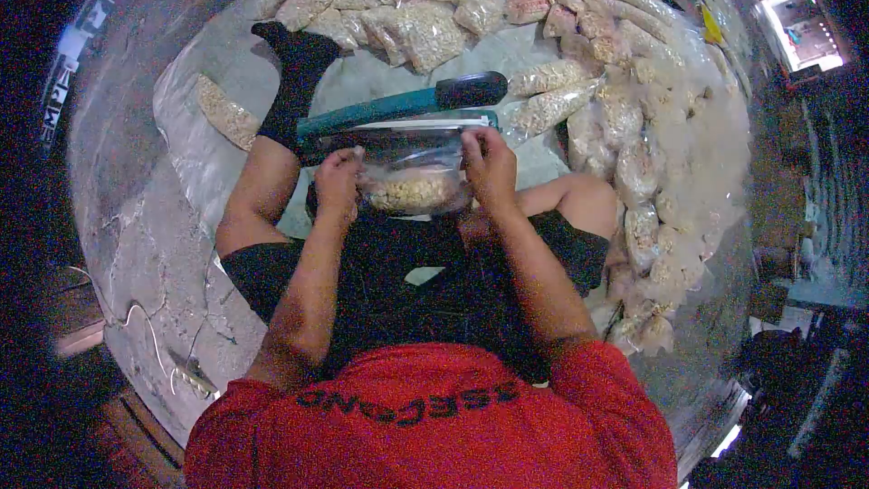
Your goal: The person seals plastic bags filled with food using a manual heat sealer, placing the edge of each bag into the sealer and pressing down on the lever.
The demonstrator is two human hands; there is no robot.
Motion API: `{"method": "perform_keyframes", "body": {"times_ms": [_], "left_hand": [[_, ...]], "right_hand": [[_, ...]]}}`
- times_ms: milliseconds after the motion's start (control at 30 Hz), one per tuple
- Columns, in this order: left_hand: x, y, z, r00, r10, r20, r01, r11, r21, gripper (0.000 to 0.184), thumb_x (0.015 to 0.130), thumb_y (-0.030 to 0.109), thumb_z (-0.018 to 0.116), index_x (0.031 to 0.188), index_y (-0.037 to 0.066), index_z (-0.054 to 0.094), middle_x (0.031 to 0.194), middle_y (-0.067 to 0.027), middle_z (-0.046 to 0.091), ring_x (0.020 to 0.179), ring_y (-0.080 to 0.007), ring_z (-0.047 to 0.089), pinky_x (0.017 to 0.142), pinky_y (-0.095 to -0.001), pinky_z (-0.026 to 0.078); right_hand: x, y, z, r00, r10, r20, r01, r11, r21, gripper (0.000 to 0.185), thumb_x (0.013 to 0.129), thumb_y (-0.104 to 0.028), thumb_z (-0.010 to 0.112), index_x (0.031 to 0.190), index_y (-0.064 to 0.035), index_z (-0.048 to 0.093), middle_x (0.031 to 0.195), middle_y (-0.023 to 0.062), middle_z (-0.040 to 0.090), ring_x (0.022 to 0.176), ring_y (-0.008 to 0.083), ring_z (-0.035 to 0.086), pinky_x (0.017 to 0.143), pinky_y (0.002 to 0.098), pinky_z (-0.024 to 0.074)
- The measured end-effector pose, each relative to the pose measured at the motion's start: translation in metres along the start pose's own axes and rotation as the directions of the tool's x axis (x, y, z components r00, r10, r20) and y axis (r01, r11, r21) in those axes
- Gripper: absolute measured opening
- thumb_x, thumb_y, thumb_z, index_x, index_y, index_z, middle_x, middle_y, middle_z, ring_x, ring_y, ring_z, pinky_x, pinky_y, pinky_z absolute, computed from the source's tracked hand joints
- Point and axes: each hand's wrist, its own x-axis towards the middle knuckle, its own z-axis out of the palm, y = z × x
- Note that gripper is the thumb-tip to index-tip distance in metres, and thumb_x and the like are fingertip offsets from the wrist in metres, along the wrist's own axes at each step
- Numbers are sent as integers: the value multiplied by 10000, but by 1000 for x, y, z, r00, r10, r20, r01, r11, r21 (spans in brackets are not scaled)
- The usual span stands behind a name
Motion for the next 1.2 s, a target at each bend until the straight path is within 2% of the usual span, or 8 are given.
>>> {"method": "perform_keyframes", "body": {"times_ms": [167,500,567,767,900,1033,1133,1200], "left_hand": [[8,1,-1,1000,30,10,-29,998,-47,172,947,183,699,1006,29,654,848,-35,632,728,-136,601,628,-293,524],[8,-3,0,993,114,22,-114,993,-4,165,966,176,676,996,16,647,832,-50,624,715,-126,595,599,-287,549],[7,-1,-3,992,124,14,-124,992,5,162,968,175,672,993,17,648,832,-43,621,716,-125,596,600,-287,549],[11,-7,-4,990,134,38,-135,991,16,134,963,157,671,998,28,660,842,-25,624,708,-115,595,588,-287,544],[14,-3,-5,995,102,17,-103,994,30,156,953,171,686,1014,29,666,837,-30,628,696,-121,596,583,-293,543],[7,4,-1,998,60,6,-60,998,25,169,947,185,699,1017,35,669,830,-31,633,698,-125,598,576,-291,542],[16,-6,-4,997,77,10,-78,996,32,177,943,196,708,1013,39,668,835,-35,640,711,-125,603,587,-288,536],[22,-13,-7,996,80,27,-81,997,13,179,942,201,711,1010,41,668,841,-36,643,721,-126,605,598,-289,534]], "right_hand": [[13,-4,2,998,-61,-18,58,988,-140,159,938,-158,688,1032,-30,691,948,83,742,865,194,698,793,325,542],[14,-20,5,989,-145,-26,141,983,-120,201,981,-198,655,1069,-18,668,891,55,690,848,137,652,773,314,531],[13,-7,11,999,21,-30,-13,969,248,245,987,-249,663,1043,-10,663,877,48,692,834,145,657,774,307,537],[2,1,2,979,140,147,-181,930,320,307,975,-293,685,1002,12,655,841,52,691,740,145,673,707,293,554],[3,-4,6,978,187,95,-197,975,105,280,977,-283,679,977,-3,662,786,53,683,697,132,660,659,286,546],[6,11,8,976,215,39,-219,949,225,265,976,-271,681,953,-8,669,780,46,683,690,125,653,645,282,537],[13,32,4,995,102,-10,-101,993,56,258,968,-267,692,941,-11,674,787,38,686,686,126,655,649,289,543],[13,24,4,999,23,45,-31,978,205,269,956,-278,708,933,-11,683,787,28,689,676,128,657,640,289,538]]}}
